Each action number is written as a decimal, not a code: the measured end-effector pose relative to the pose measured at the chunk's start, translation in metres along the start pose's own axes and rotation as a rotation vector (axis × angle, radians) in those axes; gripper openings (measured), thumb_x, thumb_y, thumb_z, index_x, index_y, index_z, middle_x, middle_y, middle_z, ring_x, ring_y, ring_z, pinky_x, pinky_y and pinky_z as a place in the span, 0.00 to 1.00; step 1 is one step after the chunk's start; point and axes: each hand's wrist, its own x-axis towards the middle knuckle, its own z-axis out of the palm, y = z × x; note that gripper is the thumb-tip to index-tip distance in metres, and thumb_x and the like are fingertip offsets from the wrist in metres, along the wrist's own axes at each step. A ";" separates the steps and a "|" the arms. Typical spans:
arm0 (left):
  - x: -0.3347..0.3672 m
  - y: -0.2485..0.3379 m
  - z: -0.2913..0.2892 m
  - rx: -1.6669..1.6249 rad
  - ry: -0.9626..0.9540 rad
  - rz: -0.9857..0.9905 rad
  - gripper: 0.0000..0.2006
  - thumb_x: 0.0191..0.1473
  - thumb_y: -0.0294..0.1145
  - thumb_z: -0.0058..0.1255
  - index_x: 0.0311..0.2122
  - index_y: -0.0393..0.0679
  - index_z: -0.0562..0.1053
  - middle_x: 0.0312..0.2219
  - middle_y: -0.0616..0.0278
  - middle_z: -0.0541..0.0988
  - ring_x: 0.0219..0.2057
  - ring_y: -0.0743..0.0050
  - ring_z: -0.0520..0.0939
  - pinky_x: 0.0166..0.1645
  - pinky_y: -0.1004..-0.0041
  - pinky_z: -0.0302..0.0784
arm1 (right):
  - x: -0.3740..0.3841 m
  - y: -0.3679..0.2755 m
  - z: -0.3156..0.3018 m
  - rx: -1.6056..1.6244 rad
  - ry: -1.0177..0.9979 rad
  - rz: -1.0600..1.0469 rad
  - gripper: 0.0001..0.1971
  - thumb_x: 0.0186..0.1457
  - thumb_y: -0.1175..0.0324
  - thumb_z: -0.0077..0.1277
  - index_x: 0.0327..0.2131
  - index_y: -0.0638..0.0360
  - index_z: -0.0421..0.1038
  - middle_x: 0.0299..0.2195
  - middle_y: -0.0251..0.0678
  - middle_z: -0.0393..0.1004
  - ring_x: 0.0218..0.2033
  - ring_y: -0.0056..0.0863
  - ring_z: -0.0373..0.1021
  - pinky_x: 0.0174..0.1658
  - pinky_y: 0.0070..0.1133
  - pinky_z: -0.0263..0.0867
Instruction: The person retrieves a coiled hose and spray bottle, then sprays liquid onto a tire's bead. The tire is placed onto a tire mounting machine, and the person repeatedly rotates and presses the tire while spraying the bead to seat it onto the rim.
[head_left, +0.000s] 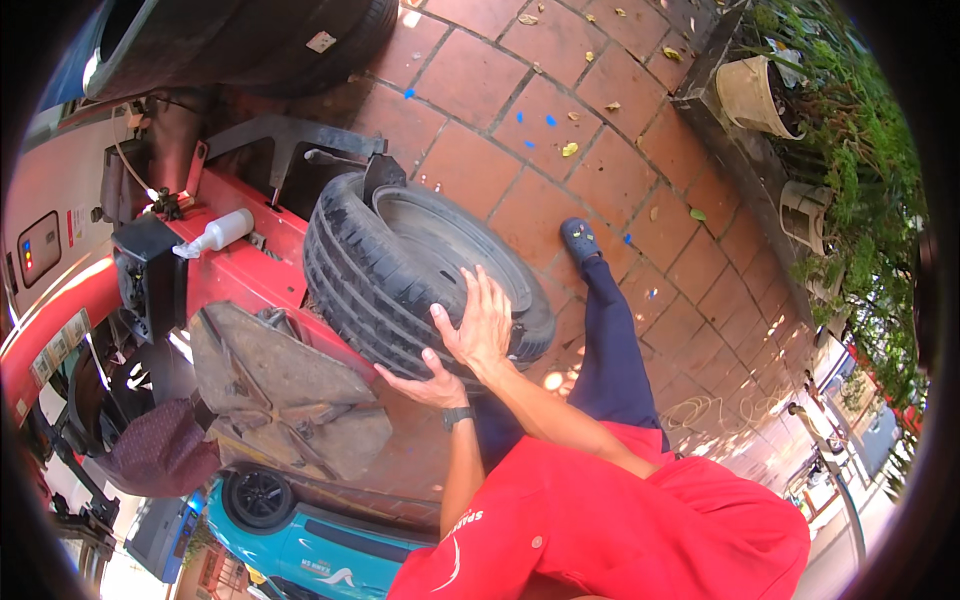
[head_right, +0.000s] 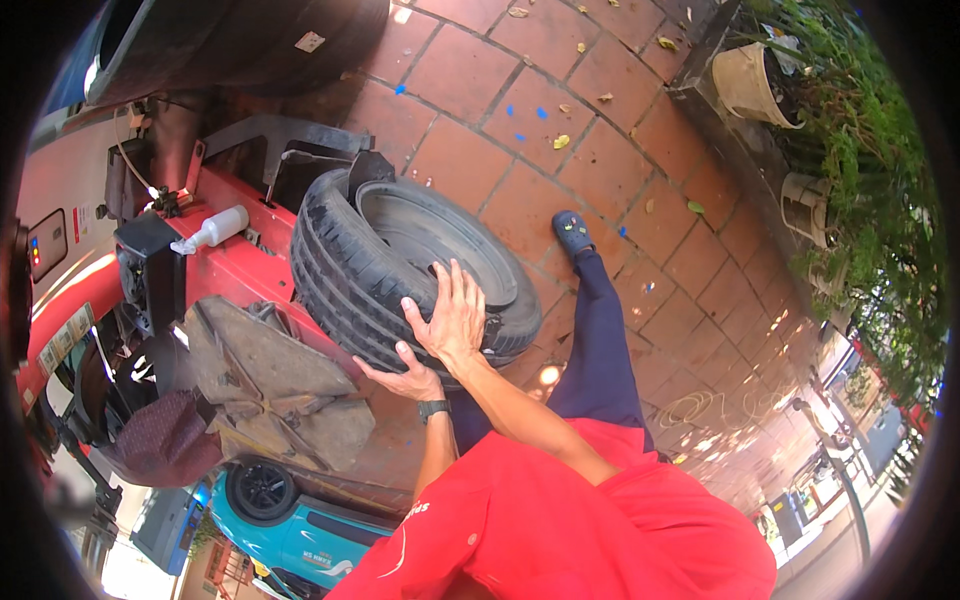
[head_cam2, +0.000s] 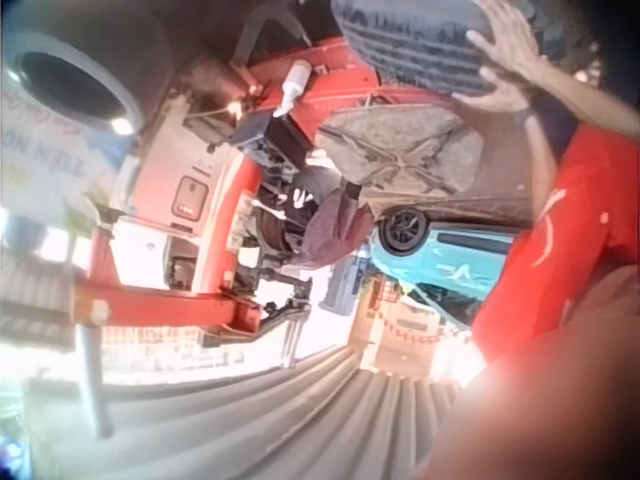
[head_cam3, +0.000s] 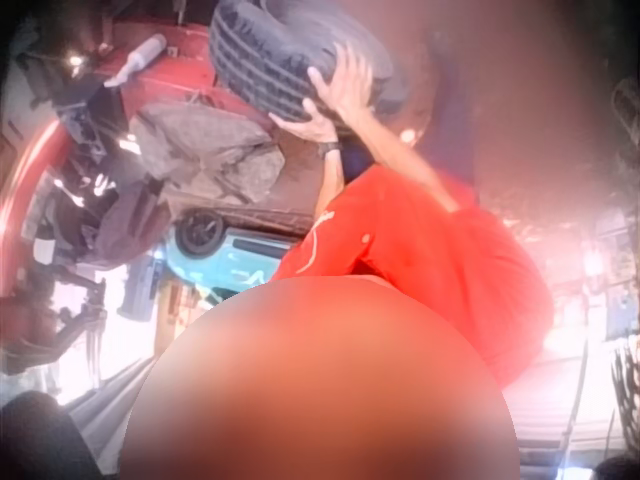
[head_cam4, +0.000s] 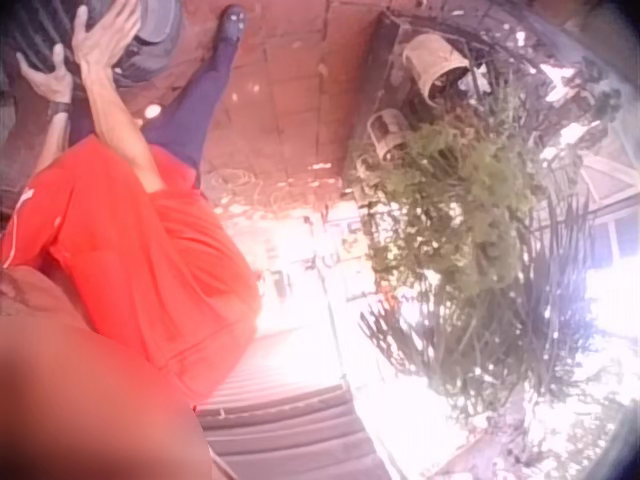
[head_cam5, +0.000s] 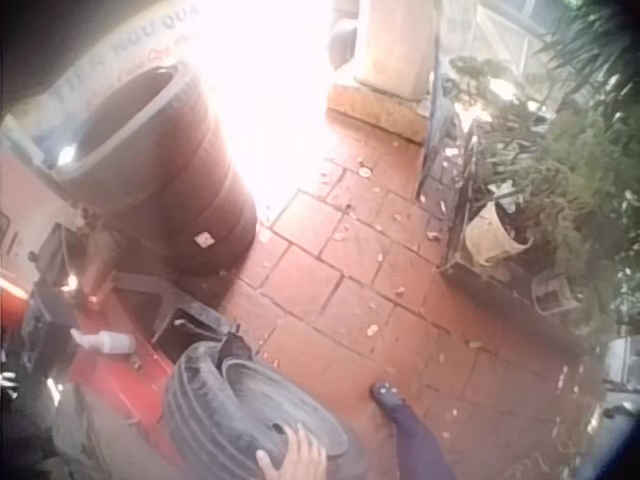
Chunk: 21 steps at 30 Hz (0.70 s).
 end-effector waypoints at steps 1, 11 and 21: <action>0.000 -0.001 0.000 -0.007 0.005 0.003 0.55 0.63 0.66 0.60 0.77 0.29 0.54 0.71 0.27 0.64 0.71 0.31 0.69 0.74 0.44 0.64 | -0.001 0.000 0.000 -0.001 -0.001 0.000 0.42 0.62 0.41 0.60 0.69 0.63 0.67 0.70 0.61 0.65 0.67 0.60 0.64 0.71 0.51 0.58; -0.001 -0.013 -0.003 -0.017 -0.009 0.012 0.55 0.64 0.68 0.58 0.77 0.30 0.53 0.68 0.27 0.67 0.67 0.30 0.74 0.69 0.44 0.72 | -0.011 0.001 0.008 -0.002 -0.051 0.029 0.41 0.61 0.41 0.60 0.66 0.64 0.70 0.70 0.59 0.66 0.68 0.62 0.64 0.71 0.51 0.57; -0.001 -0.017 -0.007 0.024 -0.016 0.050 0.53 0.67 0.68 0.54 0.77 0.30 0.53 0.68 0.26 0.67 0.66 0.29 0.75 0.67 0.44 0.73 | -0.012 0.000 0.008 0.032 -0.049 0.050 0.43 0.61 0.40 0.60 0.68 0.65 0.69 0.72 0.60 0.63 0.70 0.64 0.62 0.72 0.52 0.57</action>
